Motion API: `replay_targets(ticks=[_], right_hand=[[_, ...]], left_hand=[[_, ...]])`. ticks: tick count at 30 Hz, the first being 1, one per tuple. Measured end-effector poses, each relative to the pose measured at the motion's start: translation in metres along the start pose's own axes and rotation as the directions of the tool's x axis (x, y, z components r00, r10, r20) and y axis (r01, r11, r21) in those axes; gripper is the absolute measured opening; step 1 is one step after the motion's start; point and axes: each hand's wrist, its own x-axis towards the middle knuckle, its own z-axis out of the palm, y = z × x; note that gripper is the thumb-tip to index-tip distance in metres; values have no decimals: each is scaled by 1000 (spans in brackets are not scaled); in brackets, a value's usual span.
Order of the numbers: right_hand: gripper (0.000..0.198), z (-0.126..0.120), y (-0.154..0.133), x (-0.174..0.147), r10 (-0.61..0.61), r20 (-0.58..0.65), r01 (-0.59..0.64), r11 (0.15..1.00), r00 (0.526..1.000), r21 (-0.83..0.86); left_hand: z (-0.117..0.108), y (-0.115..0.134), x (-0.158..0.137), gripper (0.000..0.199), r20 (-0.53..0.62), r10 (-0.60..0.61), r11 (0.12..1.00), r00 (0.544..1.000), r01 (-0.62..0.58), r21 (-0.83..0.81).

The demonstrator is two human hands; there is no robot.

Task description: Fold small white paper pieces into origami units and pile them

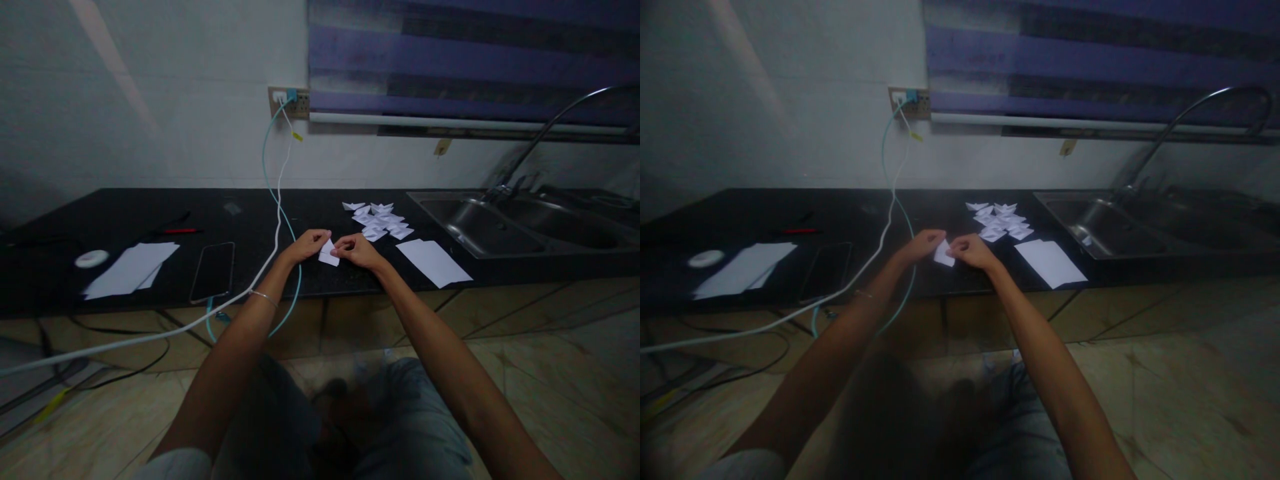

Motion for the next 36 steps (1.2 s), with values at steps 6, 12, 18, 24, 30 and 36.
replay_targets(ticks=[6,12,18,24,30,36], right_hand=[[34,1,-8,-2,21,11,-21,1000,1000,17],[34,2,-8,-1,20,-9,-20,1000,1000,-17],[32,-1,0,1,0,-12,-1,1000,1000,-18],[31,-3,2,0,24,-49,-22,999,998,44],[30,-2,1,1,17,-72,-14,999,997,42],[29,-4,5,2,-8,-92,14,997,996,70]], left_hand=[[0,-4,2,44,-90,-4,999,996,7,33],[-3,-5,4,44,-143,5,999,990,3,51],[-2,3,-1,49,-74,-29,999,997,26,-43],[-1,7,-5,58,78,-118,991,990,113,65],[-3,-1,-3,61,51,-74,990,996,68,123],[-2,-4,3,68,8,-140,987,990,140,-83]])
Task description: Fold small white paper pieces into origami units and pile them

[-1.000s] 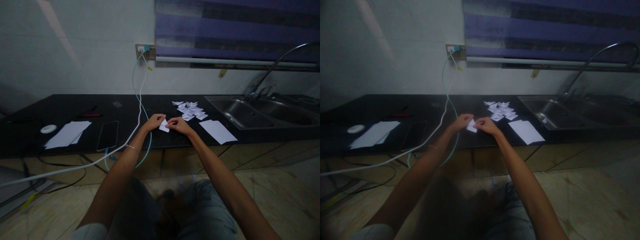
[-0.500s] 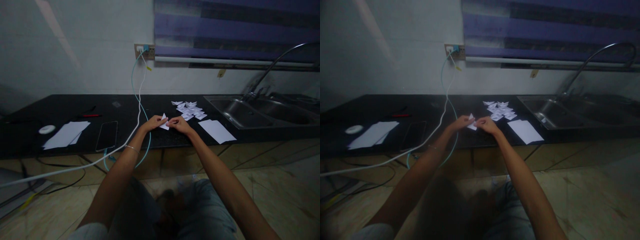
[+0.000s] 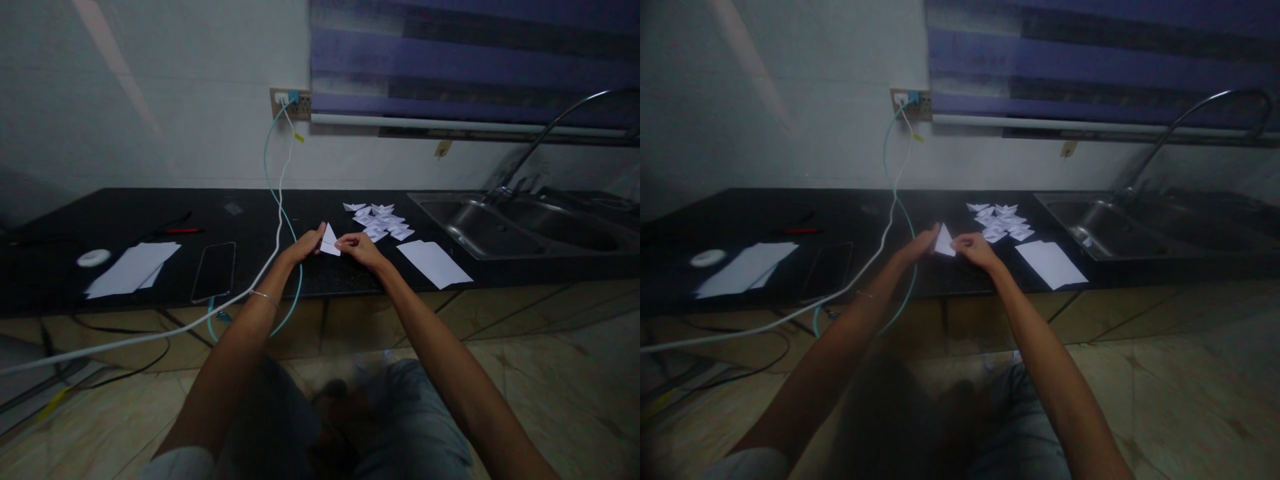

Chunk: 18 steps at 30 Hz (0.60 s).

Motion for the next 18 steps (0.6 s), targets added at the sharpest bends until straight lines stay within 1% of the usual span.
replay_targets(ticks=[2,5,9,12,15,18], right_hand=[[29,-1,0,0,-1,17,1,1000,1000,1],[30,-1,0,1,3,29,-3,1000,1000,10],[31,0,2,2,11,-5,-11,1000,1000,26],[33,1,2,2,8,-43,-7,999,999,41],[33,1,2,2,6,-83,-2,999,997,48],[31,2,2,2,-5,-94,11,998,996,62]], left_hand=[[0,0,2,70,-33,6,999,999,-8,-51],[0,1,2,62,-66,90,995,994,-93,-40],[-2,4,1,55,-45,177,984,983,-178,-20],[-1,4,2,52,-54,234,972,971,-234,-9],[0,4,2,50,-75,230,973,970,-230,6],[1,6,0,49,-93,208,978,974,-208,16]])
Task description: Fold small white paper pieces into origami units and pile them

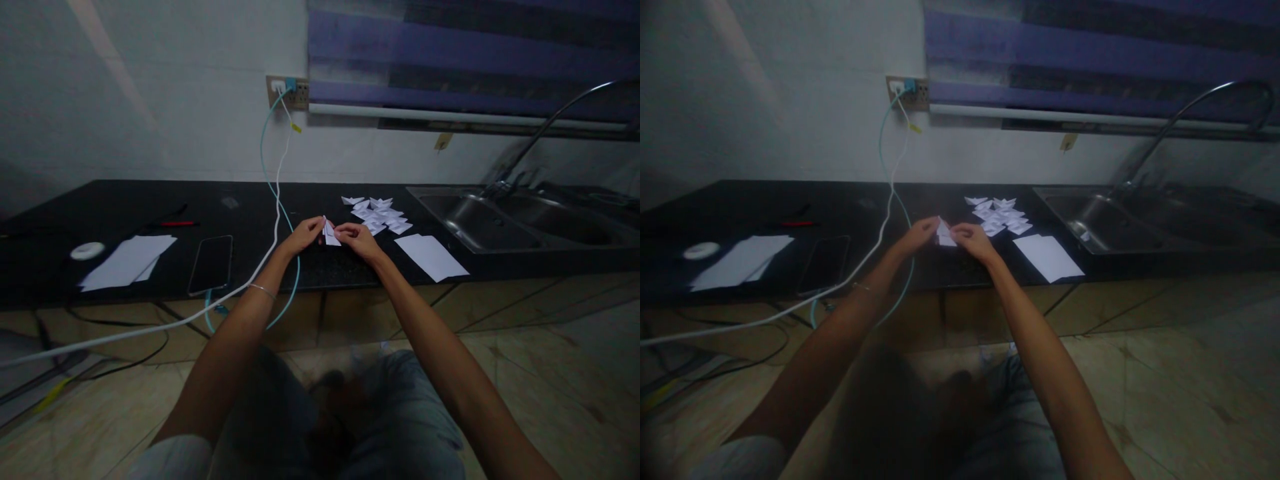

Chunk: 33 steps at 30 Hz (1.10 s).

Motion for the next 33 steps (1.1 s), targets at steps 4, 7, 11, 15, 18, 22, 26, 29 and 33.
replay_targets(ticks=[4,7,11,15,18,22,26,29,33], right_hand=[[32,1,-1,-1,5,16,-5,1000,1000,2],[33,1,-2,-1,17,23,-17,1000,1000,-12],[33,2,-3,-1,24,25,-24,1000,999,-19],[35,2,-3,-2,28,42,-26,999,999,-28],[35,2,-4,-2,43,52,-41,998,998,-42],[33,2,-4,-2,40,61,-38,998,997,-42],[33,3,-2,-2,47,41,-44,998,998,-50],[33,4,-2,-1,50,28,-48,996,998,-74],[34,4,-3,-1,38,18,-36,994,999,-103]], left_hand=[[0,2,-2,47,28,-11,1000,1000,11,27],[-1,2,-3,46,19,-20,999,1000,19,36],[0,3,-3,47,27,-11,999,1000,10,52],[0,4,-4,46,42,-17,999,999,15,52],[0,4,-4,46,40,-26,997,999,23,68],[0,2,-5,45,40,-15,996,999,11,84],[0,2,-5,45,43,-11,996,999,8,85],[1,2,-5,46,44,-3,994,999,-2,105],[1,2,-5,47,32,-6,992,999,2,126]])
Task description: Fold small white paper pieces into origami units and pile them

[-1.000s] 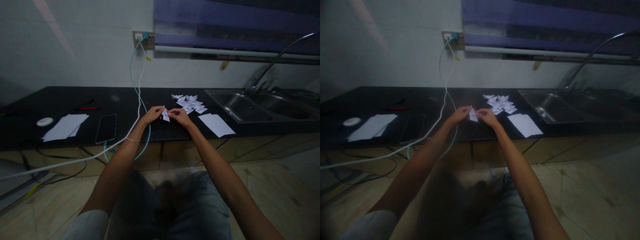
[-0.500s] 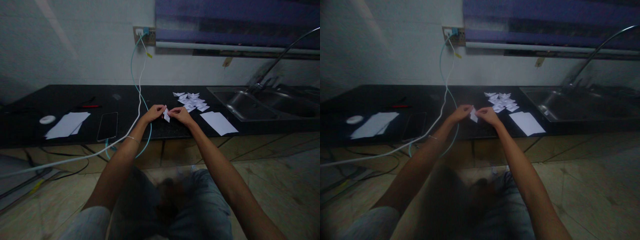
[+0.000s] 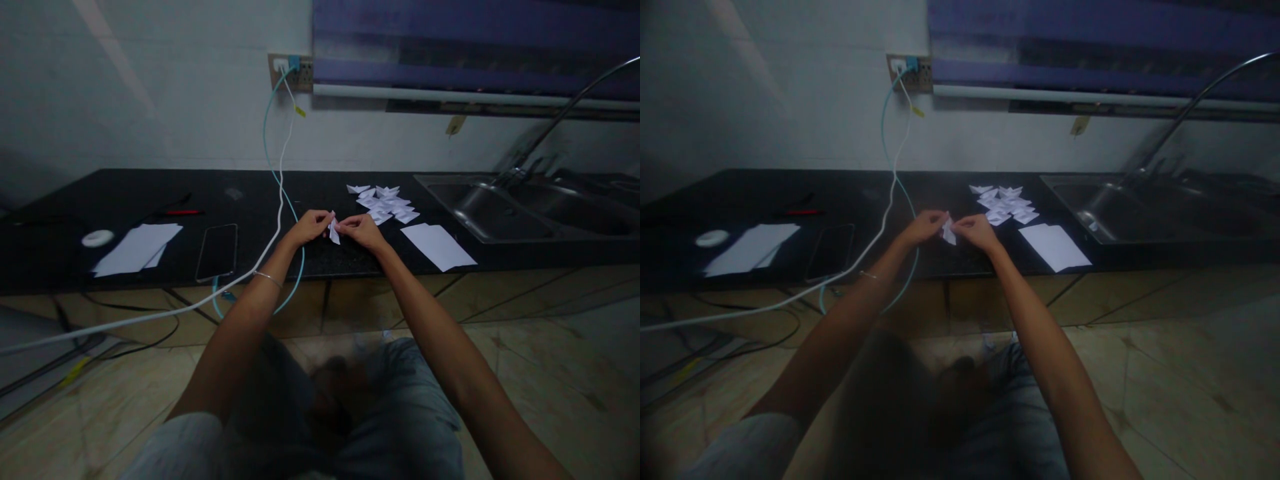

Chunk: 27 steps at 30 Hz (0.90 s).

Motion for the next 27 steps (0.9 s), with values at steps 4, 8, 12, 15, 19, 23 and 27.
replay_targets(ticks=[4,8,12,15,19,23,27], right_hand=[[33,0,-2,-1,-10,2,10,1000,1000,-6],[34,0,-2,-1,-17,0,17,1000,1000,-16],[35,1,-1,0,-5,5,5,1000,1000,2],[36,2,-2,0,10,-3,-10,1000,1000,25],[37,2,-6,-1,21,-6,-21,999,1000,44],[40,1,-8,-2,13,1,-13,1000,1000,19],[42,1,-6,-1,31,-4,-31,999,1000,39]], left_hand=[[1,0,0,47,-3,1,1000,1000,-1,20],[0,2,-1,46,8,-1,999,1000,0,42],[0,4,-2,47,2,-28,996,1000,28,83],[0,5,-2,47,-6,-20,995,1000,21,102],[1,4,-2,47,1,-12,994,1000,12,112],[0,4,-2,47,13,-11,994,1000,10,109],[0,4,-3,47,17,-29,994,999,27,102]])
